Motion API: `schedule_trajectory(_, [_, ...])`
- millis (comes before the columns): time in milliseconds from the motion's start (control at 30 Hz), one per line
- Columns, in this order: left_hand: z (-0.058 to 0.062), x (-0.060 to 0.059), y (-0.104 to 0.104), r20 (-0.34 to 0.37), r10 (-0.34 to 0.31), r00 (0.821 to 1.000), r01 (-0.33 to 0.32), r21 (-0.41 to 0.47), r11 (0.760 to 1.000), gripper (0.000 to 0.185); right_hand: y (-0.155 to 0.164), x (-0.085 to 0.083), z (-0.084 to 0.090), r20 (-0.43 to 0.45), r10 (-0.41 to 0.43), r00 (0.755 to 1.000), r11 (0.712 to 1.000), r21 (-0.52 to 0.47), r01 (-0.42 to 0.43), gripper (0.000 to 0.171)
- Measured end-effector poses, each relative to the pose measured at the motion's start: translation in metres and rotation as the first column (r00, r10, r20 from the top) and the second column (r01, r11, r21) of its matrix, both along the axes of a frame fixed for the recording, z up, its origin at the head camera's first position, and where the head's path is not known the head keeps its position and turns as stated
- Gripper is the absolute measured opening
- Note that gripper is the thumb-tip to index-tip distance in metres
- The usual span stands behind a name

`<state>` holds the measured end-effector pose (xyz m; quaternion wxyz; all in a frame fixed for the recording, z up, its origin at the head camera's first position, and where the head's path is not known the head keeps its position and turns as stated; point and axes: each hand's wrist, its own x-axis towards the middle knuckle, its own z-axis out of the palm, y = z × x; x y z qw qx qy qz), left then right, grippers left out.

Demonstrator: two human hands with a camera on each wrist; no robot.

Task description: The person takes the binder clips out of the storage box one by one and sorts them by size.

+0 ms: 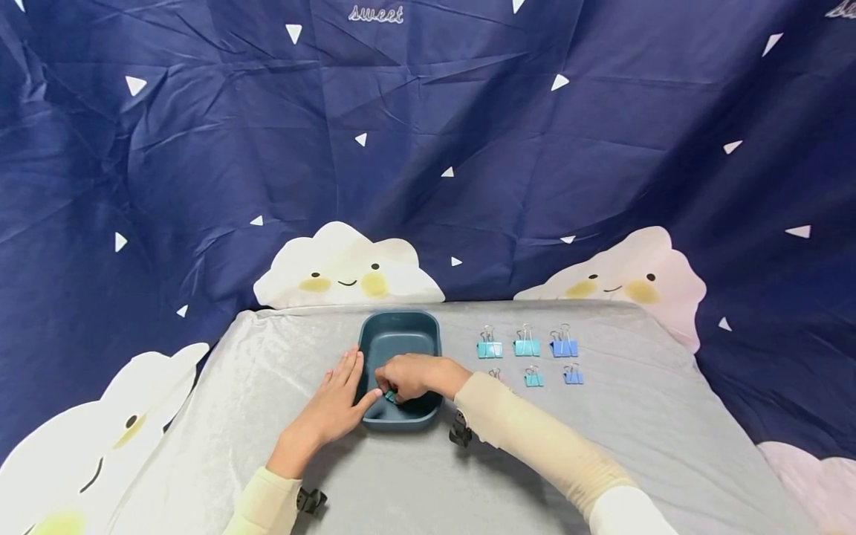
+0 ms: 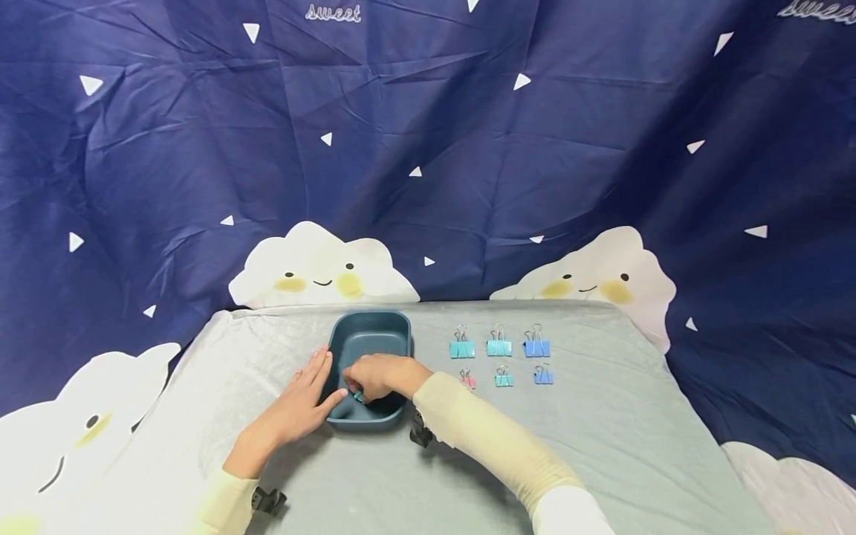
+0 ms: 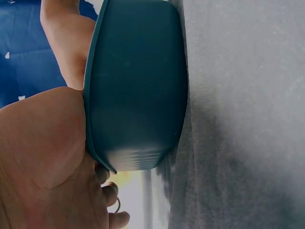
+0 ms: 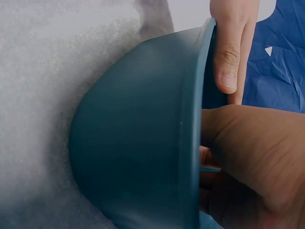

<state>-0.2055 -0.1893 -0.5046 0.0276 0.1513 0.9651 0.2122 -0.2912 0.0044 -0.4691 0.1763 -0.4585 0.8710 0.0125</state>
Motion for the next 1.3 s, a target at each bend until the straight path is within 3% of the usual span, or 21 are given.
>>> schedule_trajectory(567, [0.000, 0.001, 0.001, -0.007, 0.005, 1.000, -0.005, -0.002, 1.000, 0.088, 0.011, 0.002, -0.001, -0.040, 0.023, 0.999, 0.987, -0.160, -0.029, 0.025])
schedule_trajectory(733, [0.000, 0.000, 0.001, -0.008, 0.009, 1.000, -0.009, -0.004, 1.000, 0.088, 0.017, 0.000, 0.003, -0.053, 0.064, 0.997, 0.967, -0.242, -0.075, 0.026])
schedule_trajectory(933, [0.000, 0.001, 0.002, -0.009, 0.010, 1.000, -0.010, -0.007, 1.000, 0.088, 0.024, -0.001, 0.007, -0.006, 0.023, 1.000, 0.949, -0.315, -0.023, 0.014])
schedule_trajectory(1300, [0.000, 0.001, 0.002, -0.012, 0.021, 1.000, -0.021, 0.014, 1.000, 0.087, 0.044, 0.001, 0.016, -0.047, -0.006, 0.999, 0.893, -0.450, -0.016, 0.011])
